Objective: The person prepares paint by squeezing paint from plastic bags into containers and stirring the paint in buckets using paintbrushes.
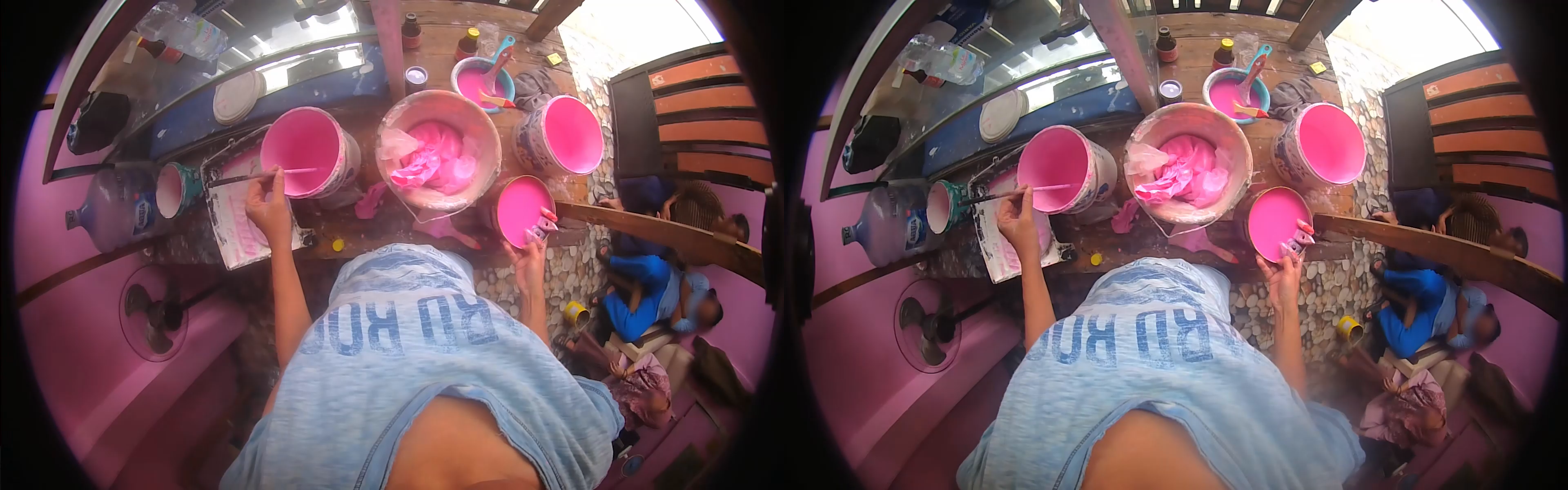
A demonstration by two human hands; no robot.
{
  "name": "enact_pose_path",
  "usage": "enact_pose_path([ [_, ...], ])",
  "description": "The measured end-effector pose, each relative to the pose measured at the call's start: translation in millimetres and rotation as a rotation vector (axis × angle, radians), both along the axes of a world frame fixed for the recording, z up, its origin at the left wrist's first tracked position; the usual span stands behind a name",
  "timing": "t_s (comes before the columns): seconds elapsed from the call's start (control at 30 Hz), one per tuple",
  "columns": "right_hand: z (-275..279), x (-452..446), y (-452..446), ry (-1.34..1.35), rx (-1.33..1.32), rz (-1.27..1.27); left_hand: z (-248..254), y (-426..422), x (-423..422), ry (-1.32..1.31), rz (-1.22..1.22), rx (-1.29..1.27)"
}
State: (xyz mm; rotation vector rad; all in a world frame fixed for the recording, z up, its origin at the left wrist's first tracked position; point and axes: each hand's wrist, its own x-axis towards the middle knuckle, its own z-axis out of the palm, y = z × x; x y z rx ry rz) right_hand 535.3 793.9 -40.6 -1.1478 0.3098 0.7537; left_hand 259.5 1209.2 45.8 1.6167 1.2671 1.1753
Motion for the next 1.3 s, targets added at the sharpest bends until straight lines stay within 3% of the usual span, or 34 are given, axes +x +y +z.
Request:
enact_pose_path([
  [0.17,5.6,2.5,-7.2,0.010,-0.057,0.108,-2.4,-3.2,7.6,-0.048,-0.011,-0.022],
  [0.27,77.4,28.9,-8.7,0.188,-0.330,0.634,0.7,-0.2,10.6,-0.056,-0.006,-0.052],
  [0.3,114.5,34.9,-0.5,0.134,-0.707,0.857,1.6,-1.9,10.7,-0.055,-0.008,-0.046],
  [0.37,151.1,61.2,1.4,-0.063,-1.069,1.243,2.1,-4.1,9.3,-0.050,-0.002,-0.041],
  [0.43,172.3,83.8,28.1,-0.419,-0.905,0.988,0.4,-7.4,8.6,-0.040,0.000,-0.047],
  [0.5,163.4,105.4,80.7,-0.674,-0.592,0.696,-7.1,-9.6,9.2,-0.077,-0.022,-0.067],
  [0.53,149.9,120.6,111.1,-0.765,-0.538,0.675,-9.9,-10.8,8.0,-0.096,-0.027,-0.072],
  [0.57,129.8,134.7,141.6,-0.835,-0.609,0.656,-10.0,-12.7,6.6,-0.077,-0.027,-0.072],
  [0.63,75.8,166.6,190.5,-1.339,-0.819,0.656,-5.8,-11.9,7.5,-0.046,-0.016,-0.051],
  [0.73,17.6,203.7,245.1,-1.353,-1.066,0.780,2.1,-15.9,3.8,0.002,0.039,-0.018],
  [0.93,-21.8,217.3,266.3,-1.377,-1.079,0.836,-20.5,-0.6,-15.7,-0.114,0.103,-0.041],
  [0.97,-29.2,218.4,265.6,-1.465,-1.013,0.753,-34.8,8.1,-23.0,-0.136,0.114,-0.086],
  [1.03,-20.2,207.8,267.5,-1.365,-0.915,0.651,-26.2,13.8,-21.0,-0.088,0.129,-0.166],
  [1.07,-20.5,204.5,267.8,-1.305,-0.889,0.571,-26.8,16.3,-17.2,-0.033,0.138,-0.075],
  [1.1,-23.7,203.6,267.2,-1.278,-0.866,0.519,-58.8,33.0,-28.3,-0.258,0.023,-0.214],
  [1.17,-26.0,205.9,265.4,-1.228,-0.824,0.401,-63.2,36.1,-25.2,-0.256,-0.007,-0.232],
  [1.3,-19.0,193.5,260.0,-1.011,-0.615,0.261,-53.0,25.8,-23.9,-0.075,0.016,-0.197],
])
